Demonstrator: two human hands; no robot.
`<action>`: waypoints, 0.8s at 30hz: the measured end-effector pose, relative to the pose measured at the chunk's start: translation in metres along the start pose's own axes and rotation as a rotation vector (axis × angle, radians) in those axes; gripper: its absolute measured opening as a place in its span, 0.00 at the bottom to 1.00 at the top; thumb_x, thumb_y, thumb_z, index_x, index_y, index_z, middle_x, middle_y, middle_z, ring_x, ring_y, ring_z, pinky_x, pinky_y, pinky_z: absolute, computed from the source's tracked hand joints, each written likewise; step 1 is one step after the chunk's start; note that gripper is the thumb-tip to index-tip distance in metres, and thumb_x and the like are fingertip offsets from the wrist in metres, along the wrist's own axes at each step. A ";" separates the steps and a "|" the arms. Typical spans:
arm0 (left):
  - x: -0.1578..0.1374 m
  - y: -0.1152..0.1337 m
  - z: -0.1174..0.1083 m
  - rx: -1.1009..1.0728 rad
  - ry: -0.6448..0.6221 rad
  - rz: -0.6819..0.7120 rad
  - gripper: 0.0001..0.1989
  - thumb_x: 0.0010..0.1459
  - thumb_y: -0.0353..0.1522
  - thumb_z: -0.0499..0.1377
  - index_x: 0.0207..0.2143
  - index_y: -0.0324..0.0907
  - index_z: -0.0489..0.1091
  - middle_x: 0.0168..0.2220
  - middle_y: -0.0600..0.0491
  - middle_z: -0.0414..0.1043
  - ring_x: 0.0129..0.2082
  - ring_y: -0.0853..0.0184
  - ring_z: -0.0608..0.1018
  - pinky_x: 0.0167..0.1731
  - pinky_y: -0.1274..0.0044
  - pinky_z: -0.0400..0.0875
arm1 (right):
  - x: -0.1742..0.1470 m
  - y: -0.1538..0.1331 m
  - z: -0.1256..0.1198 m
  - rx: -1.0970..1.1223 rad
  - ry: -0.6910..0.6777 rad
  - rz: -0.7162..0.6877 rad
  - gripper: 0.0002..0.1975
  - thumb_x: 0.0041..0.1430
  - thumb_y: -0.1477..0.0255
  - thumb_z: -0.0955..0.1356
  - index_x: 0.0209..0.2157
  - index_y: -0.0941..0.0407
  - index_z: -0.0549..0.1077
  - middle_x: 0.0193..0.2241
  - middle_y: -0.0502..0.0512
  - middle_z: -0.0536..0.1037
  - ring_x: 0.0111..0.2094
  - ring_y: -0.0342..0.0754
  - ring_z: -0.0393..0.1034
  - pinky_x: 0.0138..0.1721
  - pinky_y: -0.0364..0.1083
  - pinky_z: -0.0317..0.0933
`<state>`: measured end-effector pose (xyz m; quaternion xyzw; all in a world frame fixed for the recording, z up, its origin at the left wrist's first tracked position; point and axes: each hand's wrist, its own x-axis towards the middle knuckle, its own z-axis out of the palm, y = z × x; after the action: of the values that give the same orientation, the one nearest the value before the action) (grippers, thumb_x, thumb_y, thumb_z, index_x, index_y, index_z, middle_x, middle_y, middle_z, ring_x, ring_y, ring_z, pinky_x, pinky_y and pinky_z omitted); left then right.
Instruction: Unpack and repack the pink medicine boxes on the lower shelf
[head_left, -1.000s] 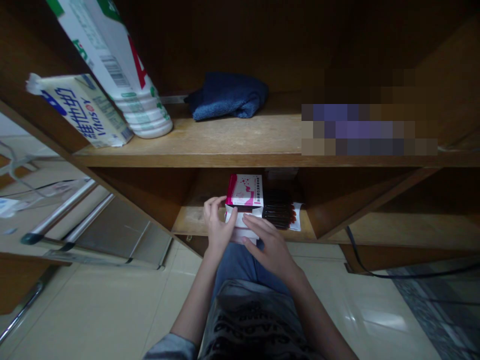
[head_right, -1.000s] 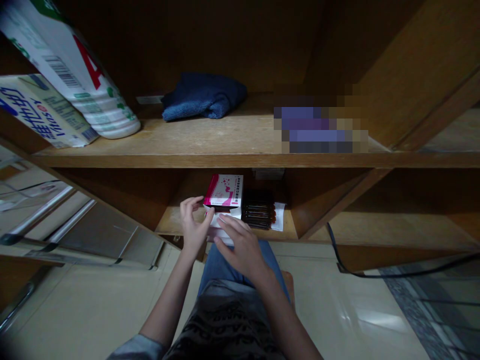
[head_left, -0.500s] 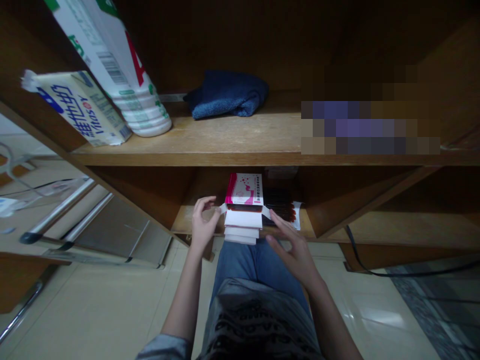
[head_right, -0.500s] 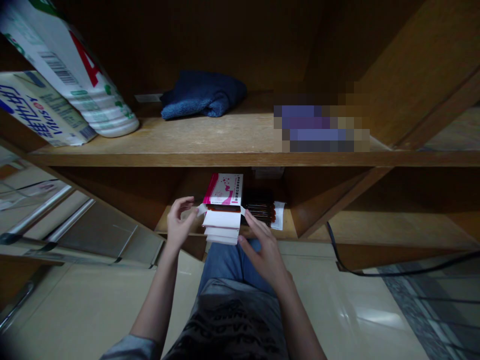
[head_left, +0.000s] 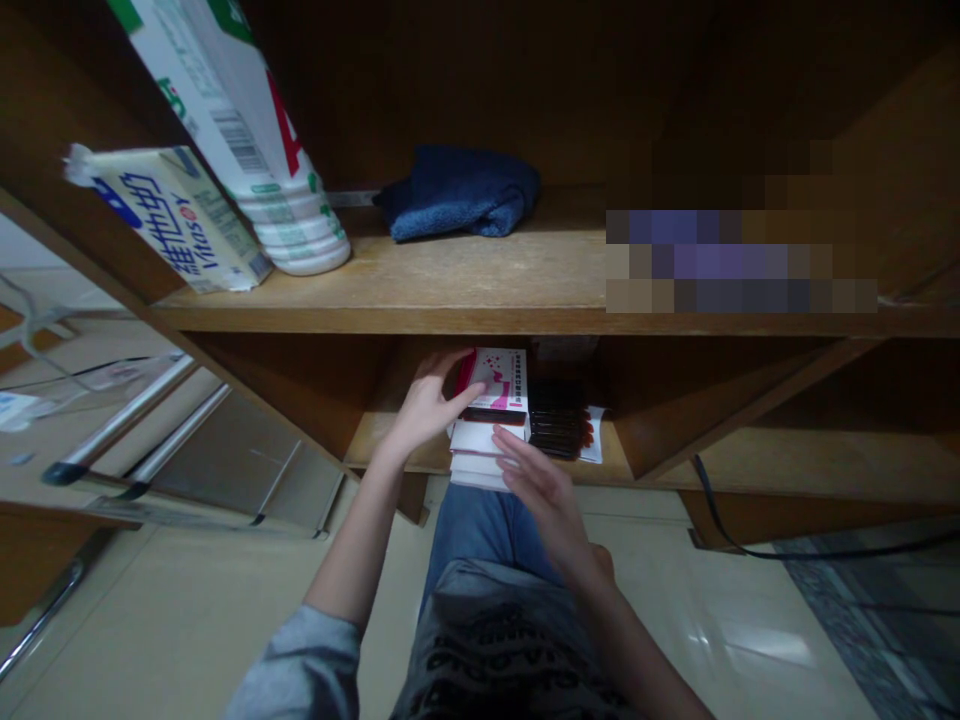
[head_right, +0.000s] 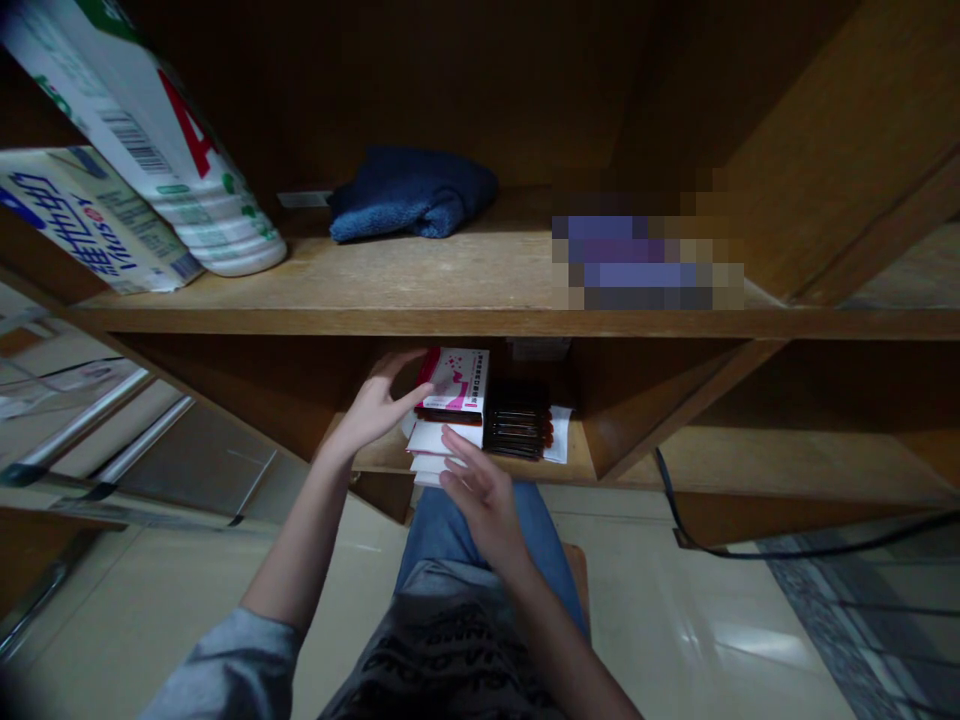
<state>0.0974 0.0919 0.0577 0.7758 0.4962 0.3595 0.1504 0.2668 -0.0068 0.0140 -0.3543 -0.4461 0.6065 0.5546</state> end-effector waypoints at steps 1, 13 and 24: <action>0.011 0.005 0.005 0.061 -0.025 0.016 0.23 0.57 0.43 0.54 0.53 0.44 0.62 0.54 0.50 0.65 0.55 0.61 0.66 0.55 0.71 0.58 | 0.002 0.000 0.008 0.140 -0.004 0.078 0.20 0.52 0.71 0.69 0.48 0.49 0.71 0.54 0.52 0.69 0.56 0.53 0.61 0.58 0.56 0.54; 0.069 0.002 0.061 0.510 -0.403 -0.065 0.33 0.57 0.55 0.39 0.58 0.50 0.55 0.60 0.49 0.58 0.58 0.53 0.59 0.55 0.59 0.49 | 0.037 0.008 0.011 0.888 0.121 0.454 0.11 0.55 0.71 0.62 0.39 0.59 0.68 0.46 0.63 0.74 0.54 0.51 0.65 0.53 0.49 0.61; 0.071 -0.004 0.062 0.514 -0.404 -0.064 0.32 0.56 0.55 0.38 0.54 0.50 0.61 0.58 0.50 0.61 0.58 0.52 0.60 0.53 0.59 0.52 | 0.033 0.017 0.020 0.956 0.133 0.347 0.20 0.54 0.68 0.59 0.49 0.58 0.65 0.51 0.60 0.69 0.55 0.49 0.62 0.47 0.48 0.64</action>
<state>0.1564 0.1637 0.0411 0.8281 0.5549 0.0565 0.0563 0.2381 0.0230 0.0069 -0.1674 -0.0172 0.8022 0.5729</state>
